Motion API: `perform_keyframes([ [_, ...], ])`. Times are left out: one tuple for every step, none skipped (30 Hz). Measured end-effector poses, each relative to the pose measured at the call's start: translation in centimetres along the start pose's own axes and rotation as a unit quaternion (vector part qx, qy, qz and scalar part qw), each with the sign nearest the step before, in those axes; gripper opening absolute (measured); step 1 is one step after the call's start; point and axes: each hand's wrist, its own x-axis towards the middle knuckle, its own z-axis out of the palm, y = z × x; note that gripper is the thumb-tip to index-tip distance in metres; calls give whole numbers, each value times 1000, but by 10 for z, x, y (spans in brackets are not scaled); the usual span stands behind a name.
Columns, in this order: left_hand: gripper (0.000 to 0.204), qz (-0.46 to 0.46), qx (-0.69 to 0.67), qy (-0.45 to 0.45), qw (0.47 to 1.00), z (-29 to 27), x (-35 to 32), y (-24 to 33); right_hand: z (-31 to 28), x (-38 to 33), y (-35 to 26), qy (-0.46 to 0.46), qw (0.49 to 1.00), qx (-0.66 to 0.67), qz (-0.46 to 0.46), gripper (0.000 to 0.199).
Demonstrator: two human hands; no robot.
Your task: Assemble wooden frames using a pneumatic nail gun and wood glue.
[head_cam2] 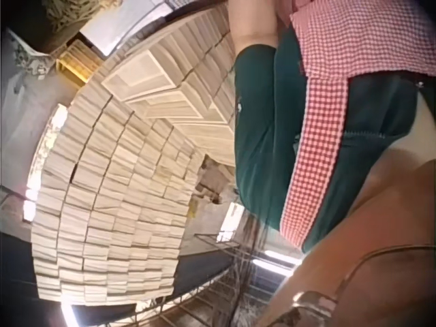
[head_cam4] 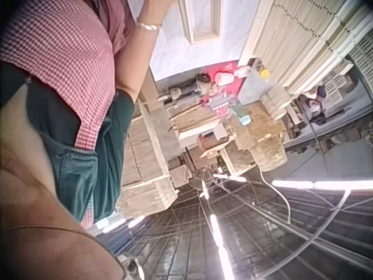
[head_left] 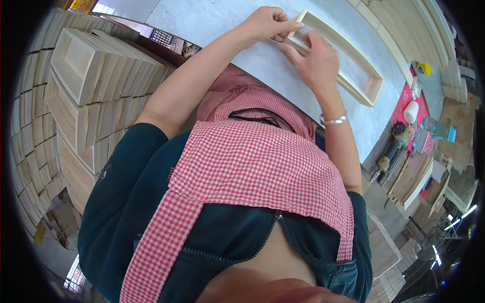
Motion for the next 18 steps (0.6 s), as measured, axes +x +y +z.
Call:
perform_keyframes([
  [29,3,1,0,1000,-1,-6,0,-8,-6,7,-19,1000,-3,8,29],
  [31,30,-18,-5,999,-2,-11,-1,-15,-11,15,-37,999,-5,17,27],
  [33,56,-36,-14,998,-1,-16,-2,-24,-13,19,-33,999,-8,19,27],
  [34,83,-53,-23,995,0,-20,-2,-33,-14,22,-70,997,25,38,25],
  [36,110,-71,-32,991,1,-25,-3,-41,-14,22,-106,991,59,57,24],
  [38,140,-87,-42,985,2,-27,0,-51,-10,20,-98,992,55,58,24],
  [40,170,-103,-52,979,3,-29,3,-62,-6,17,-88,990,81,72,24],
  [43,199,-118,-60,971,3,-31,7,-72,-1,13,-78,987,109,85,25],
  [45,228,-132,-68,962,3,-34,11,-82,3,9,-68,983,138,97,25],
  [47,256,-146,-76,952,4,-36,16,-89,6,7,-57,978,167,108,26],
  [47,261,-144,-79,951,5,-39,20,-95,8,4,-52,979,165,106,26],
  [48,274,-136,-75,949,7,-43,23,-100,10,1,-60,974,182,122,25],
  [49,286,-126,-71,947,11,-48,27,-105,9,-1,-69,967,202,138,25],
  [50,297,-117,-66,945,14,-53,30,-110,9,-2,-78,960,221,153,25],
  [51,308,-108,-61,943,16,-55,33,-112,10,-2,-87,952,240,169,24],
  [51,309,-106,-63,943,17,-56,34,-113,9,-2,-84,952,240,169,24],
  [51,309,-115,-62,942,18,-56,35,-113,8,-2,-74,952,247,164,26],
  [52,307,-124,-60,941,19,-56,36,-113,8,-3,-64,952,253,158,27],
])
